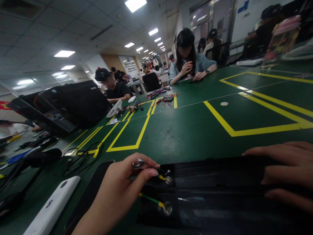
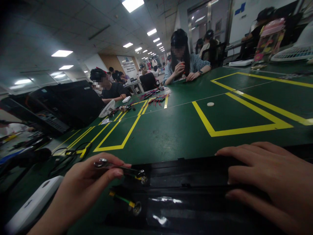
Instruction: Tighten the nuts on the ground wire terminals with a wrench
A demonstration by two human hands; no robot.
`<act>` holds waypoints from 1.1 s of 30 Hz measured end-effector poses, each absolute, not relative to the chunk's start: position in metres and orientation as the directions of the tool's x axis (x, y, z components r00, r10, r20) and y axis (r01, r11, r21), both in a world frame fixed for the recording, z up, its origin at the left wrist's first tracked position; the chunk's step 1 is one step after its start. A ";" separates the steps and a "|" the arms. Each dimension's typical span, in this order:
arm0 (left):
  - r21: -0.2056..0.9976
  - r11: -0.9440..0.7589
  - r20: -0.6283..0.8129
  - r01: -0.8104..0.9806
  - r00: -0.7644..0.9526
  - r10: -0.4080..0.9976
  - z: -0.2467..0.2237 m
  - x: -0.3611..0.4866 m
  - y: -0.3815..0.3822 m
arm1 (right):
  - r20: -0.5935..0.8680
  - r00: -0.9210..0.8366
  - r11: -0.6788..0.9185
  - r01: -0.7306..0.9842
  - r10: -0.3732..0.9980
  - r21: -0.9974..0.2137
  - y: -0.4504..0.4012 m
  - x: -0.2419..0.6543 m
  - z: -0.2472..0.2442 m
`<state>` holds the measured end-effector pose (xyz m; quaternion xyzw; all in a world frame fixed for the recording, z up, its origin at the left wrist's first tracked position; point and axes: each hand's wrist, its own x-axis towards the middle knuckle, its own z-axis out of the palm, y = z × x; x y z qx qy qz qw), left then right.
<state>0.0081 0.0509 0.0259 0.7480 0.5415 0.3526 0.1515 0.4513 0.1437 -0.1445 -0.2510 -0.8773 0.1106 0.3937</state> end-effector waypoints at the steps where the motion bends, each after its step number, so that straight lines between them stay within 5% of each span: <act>1: 0.615 -0.385 0.353 0.688 0.196 0.915 0.027 0.008 0.053 | 0.634 -0.567 0.851 0.361 0.525 -0.382 0.143 0.452 -0.143; 16: 0.637 -0.410 0.278 0.652 0.302 0.912 0.028 0.002 0.060 | 0.467 -0.748 0.849 0.529 0.471 -0.010 0.121 0.448 -0.084; 24: 0.642 -0.396 0.231 0.656 0.326 0.917 0.029 -0.002 0.065 | 0.609 -0.598 0.844 0.468 0.521 -0.262 0.134 0.449 -0.121; 33: 0.635 -0.464 0.188 0.618 0.458 0.869 0.040 -0.003 0.076 | 0.621 -0.581 0.846 0.435 0.525 -0.308 0.143 0.449 -0.134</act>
